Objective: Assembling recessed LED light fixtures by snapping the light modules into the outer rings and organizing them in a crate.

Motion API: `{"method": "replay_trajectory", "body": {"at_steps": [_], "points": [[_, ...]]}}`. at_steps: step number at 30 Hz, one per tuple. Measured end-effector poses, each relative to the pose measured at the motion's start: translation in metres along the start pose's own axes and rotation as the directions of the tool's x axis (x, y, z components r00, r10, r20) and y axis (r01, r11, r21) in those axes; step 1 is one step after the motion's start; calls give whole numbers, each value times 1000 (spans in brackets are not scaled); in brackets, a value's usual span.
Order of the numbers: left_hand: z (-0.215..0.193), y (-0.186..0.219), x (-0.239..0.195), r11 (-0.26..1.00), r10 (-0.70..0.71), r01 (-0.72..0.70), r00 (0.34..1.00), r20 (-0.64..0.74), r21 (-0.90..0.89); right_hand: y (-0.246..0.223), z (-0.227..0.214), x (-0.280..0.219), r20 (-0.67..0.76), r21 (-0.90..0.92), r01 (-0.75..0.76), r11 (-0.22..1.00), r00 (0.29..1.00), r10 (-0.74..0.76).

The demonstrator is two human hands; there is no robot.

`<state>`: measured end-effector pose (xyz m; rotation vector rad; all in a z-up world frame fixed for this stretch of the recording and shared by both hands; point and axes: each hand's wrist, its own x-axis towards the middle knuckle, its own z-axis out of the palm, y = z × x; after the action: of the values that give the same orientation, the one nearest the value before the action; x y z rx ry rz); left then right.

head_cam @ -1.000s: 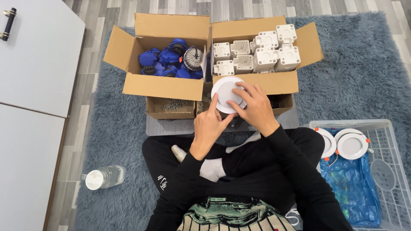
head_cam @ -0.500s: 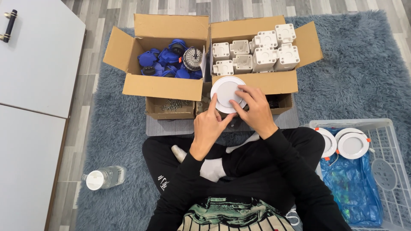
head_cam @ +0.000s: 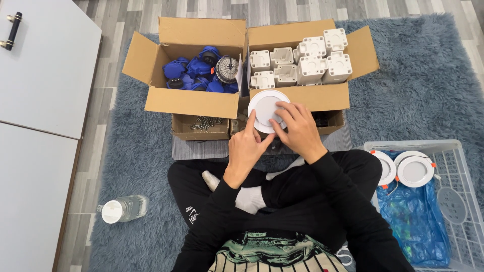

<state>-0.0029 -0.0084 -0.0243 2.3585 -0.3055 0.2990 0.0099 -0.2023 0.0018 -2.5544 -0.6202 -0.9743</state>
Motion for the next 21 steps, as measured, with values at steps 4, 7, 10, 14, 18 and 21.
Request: {"method": "replay_trajectory", "body": {"at_steps": [4, 7, 10, 14, 18, 21], "points": [[-1, 0, 0, 1000, -3, 3, 1000, 1, 2, 2, 1, -1, 24, -20, 12, 1000, 1000, -12], [-2, 0, 0, 1000, -5, 6, 1000, 14, -7, -3, -3, 0, 42, -24, 11, 1000, 999, -10], [-2, 0, 0, 1000, -8, 8, 1000, 17, -13, -5, -4, 1, 60, -32, 12, 999, 998, -10], [-2, 0, 0, 1000, -20, 20, 999, 30, -13, -3, 1, -1, 46, -39, 15, 999, 999, -13], [0, -1, 0, 1000, -19, 20, 1000, 19, -8, -4, 3, -2, 38, -94, 42, 995, 999, -39], [-1, 0, 1, 1000, -26, 26, 999, 29, -5, -5, 2, -1, 34, -102, 40, 994, 999, -37]]}}
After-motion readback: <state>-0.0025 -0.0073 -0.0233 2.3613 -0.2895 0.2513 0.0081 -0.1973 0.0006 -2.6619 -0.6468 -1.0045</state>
